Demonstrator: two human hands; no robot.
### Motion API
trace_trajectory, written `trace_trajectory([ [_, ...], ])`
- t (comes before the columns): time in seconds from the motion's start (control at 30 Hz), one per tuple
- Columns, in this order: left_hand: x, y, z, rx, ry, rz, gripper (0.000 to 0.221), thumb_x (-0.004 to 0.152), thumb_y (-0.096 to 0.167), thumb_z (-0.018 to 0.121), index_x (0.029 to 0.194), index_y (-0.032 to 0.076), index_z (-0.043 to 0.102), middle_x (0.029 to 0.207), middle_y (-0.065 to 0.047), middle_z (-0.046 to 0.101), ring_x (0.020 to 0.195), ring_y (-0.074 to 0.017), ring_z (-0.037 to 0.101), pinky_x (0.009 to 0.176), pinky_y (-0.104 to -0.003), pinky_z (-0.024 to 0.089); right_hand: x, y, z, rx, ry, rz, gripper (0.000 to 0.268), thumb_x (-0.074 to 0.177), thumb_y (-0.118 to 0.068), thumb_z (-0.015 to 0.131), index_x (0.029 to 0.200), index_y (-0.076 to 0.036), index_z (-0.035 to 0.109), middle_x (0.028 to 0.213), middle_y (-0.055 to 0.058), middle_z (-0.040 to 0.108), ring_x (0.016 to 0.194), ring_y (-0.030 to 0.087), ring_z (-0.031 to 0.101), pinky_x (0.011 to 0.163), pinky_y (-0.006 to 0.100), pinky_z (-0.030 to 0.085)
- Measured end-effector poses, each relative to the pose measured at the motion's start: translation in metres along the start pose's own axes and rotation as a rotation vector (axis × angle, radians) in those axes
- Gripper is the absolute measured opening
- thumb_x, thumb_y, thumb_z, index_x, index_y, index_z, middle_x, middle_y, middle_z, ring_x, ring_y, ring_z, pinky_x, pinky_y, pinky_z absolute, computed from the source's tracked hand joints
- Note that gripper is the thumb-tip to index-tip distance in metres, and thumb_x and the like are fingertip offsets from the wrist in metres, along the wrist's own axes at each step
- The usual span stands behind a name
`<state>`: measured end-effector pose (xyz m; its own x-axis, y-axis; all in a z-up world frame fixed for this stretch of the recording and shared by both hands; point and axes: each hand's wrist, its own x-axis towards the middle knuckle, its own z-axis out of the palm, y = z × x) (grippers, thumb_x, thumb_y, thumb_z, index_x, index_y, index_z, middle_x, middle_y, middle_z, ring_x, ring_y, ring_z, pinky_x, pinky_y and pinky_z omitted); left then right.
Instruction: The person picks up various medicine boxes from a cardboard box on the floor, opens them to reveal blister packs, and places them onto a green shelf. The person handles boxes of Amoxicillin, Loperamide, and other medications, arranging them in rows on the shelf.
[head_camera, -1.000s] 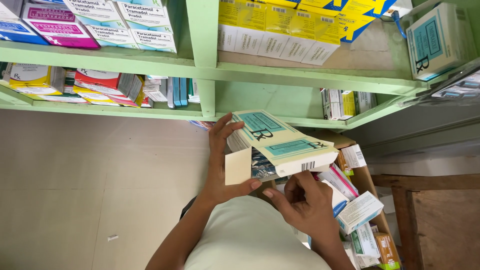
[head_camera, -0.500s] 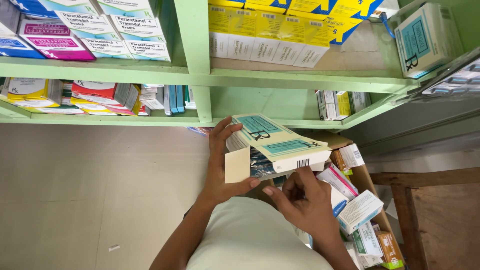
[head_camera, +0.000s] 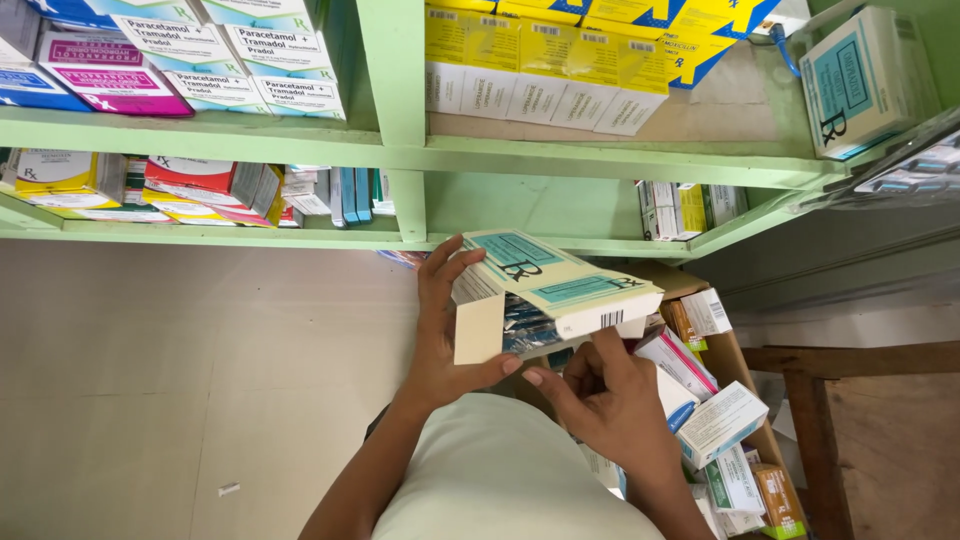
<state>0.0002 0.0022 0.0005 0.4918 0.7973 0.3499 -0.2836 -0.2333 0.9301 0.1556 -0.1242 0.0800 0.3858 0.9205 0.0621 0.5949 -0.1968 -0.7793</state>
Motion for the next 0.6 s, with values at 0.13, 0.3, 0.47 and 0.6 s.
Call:
trace_trajectory([
  [0.13,-0.005,-0.017,-0.009,0.141,0.021,0.065,0.099,0.072,0.046,0.087,0.155,0.013,0.045,0.165,-0.017,0.034,0.16,-0.0326,0.031,0.129,-0.049,0.033,-0.005,0.034,0.003,0.006,0.033,-0.136,0.048,0.078,-0.018,0.085,0.112,0.005,0.06,0.053,0.004,0.062,0.041,0.009,0.057,0.04,0.025,0.043],
  [0.3,0.0,-0.024,-0.012,-0.453,0.009,-0.214,0.114,0.069,0.052,0.093,0.158,0.004,0.04,0.149,-0.015,0.047,0.141,-0.0281,0.045,0.121,-0.04,0.036,0.011,0.095,0.012,0.641,0.451,-0.36,0.035,0.105,-0.01,0.065,0.137,0.003,0.062,0.089,0.004,0.068,0.078,0.009,0.06,0.069,0.02,0.051],
  [0.47,-0.008,-0.026,-0.004,-0.602,-0.001,-0.351,0.113,0.066,0.04,0.096,0.156,0.005,0.037,0.147,-0.01,0.051,0.139,-0.0228,0.048,0.118,-0.038,0.038,0.053,0.055,0.022,0.762,-0.009,-0.147,0.087,0.093,-0.038,0.069,0.161,-0.007,0.025,0.143,0.014,0.055,0.126,0.02,0.057,0.108,0.035,0.048],
  [0.6,-0.006,-0.028,-0.007,-0.637,0.01,-0.351,0.117,0.061,0.035,0.1,0.156,0.002,0.039,0.145,-0.01,0.055,0.139,-0.0244,0.049,0.117,-0.041,0.04,0.058,0.06,0.027,0.994,-0.294,-0.068,0.109,0.078,-0.058,0.076,0.161,-0.007,0.026,0.15,0.014,0.05,0.138,0.023,0.053,0.116,0.038,0.044],
])
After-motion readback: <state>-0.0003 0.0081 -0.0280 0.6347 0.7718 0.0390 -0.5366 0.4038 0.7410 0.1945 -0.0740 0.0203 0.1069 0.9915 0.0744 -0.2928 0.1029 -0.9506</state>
